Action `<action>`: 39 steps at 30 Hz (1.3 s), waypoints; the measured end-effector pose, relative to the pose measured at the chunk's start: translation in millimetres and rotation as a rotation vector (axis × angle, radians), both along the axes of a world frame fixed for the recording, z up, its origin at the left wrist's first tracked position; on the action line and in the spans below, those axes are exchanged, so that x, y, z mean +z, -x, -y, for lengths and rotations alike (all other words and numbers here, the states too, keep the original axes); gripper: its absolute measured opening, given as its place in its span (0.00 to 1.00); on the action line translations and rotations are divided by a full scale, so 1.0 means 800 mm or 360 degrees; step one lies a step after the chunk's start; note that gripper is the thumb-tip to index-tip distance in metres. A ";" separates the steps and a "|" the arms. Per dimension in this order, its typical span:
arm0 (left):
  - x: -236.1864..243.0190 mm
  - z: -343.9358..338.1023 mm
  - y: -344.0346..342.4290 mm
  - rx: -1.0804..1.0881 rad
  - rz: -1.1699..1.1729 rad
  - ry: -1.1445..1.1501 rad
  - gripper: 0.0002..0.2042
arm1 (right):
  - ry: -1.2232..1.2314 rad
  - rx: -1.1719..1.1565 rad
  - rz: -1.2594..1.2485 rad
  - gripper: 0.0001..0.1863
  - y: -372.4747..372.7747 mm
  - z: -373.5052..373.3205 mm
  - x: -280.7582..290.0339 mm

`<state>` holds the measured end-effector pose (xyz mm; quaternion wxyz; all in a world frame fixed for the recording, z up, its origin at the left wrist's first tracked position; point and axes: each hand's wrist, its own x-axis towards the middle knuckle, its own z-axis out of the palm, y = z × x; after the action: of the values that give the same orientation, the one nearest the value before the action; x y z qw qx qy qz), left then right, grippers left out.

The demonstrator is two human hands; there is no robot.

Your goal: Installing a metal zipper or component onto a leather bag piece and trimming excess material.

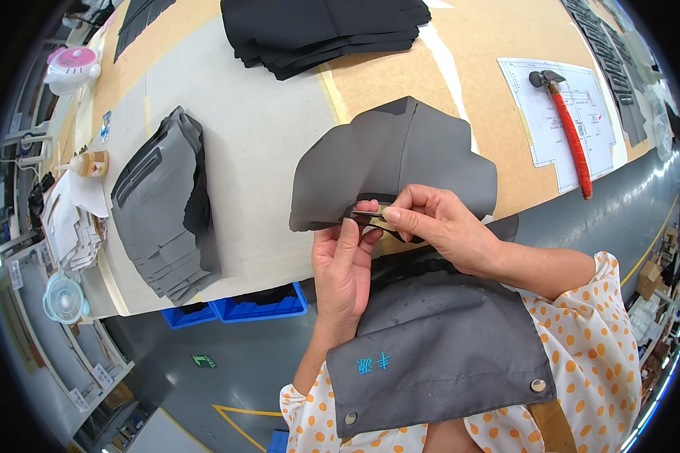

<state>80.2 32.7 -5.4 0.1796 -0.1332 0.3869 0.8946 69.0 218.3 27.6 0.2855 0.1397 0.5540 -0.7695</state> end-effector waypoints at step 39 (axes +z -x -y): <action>0.000 0.056 0.092 -0.0282 -0.0714 0.1966 0.36 | -0.1572 0.0721 -0.1415 0.15 0.130 -0.027 -0.026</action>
<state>6.8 -12.4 -5.6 0.0582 0.0103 0.8662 0.4961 -34.8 240.1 7.1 0.0884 -0.1937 0.9184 -0.3335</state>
